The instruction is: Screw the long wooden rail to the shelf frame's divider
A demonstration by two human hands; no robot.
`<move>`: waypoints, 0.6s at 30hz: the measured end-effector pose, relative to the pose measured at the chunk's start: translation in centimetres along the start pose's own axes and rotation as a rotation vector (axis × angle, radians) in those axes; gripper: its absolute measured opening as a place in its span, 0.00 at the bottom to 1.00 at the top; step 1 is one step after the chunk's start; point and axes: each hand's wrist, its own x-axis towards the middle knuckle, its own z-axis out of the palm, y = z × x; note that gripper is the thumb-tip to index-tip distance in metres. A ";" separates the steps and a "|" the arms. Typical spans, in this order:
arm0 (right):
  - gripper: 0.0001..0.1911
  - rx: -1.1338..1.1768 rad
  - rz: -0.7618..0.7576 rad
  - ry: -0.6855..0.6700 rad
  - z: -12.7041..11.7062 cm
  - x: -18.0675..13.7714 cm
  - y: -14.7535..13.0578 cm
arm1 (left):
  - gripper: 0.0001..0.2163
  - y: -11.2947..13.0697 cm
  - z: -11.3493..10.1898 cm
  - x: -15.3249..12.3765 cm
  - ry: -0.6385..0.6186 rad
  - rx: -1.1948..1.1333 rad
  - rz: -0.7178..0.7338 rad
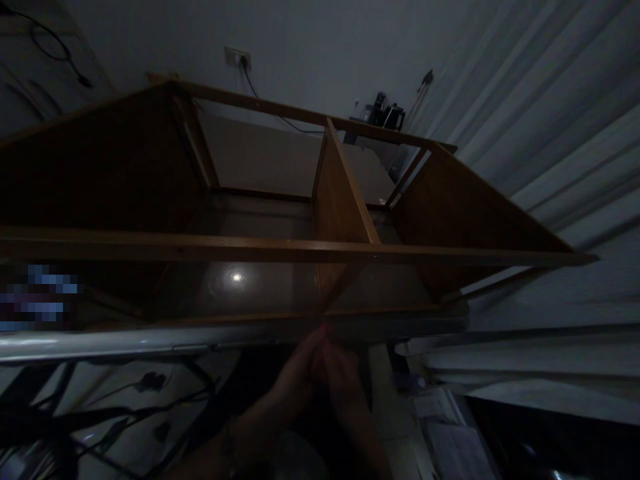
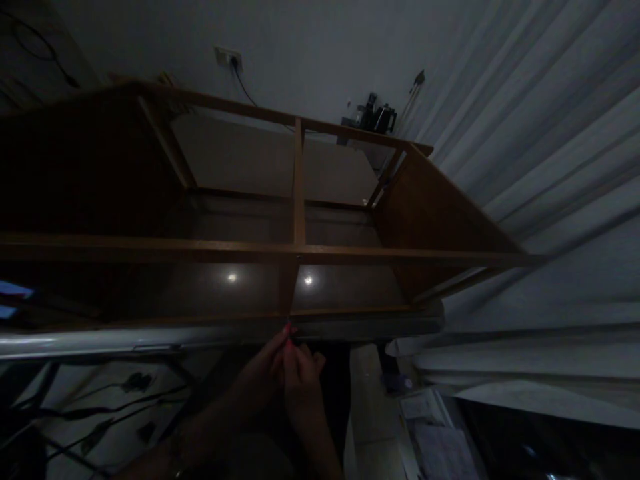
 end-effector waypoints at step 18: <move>0.17 -0.525 -0.381 0.046 -3.1 2.4 -1.6 | 0.06 -0.8 -1.5 1.5 0.021 -0.057 0.001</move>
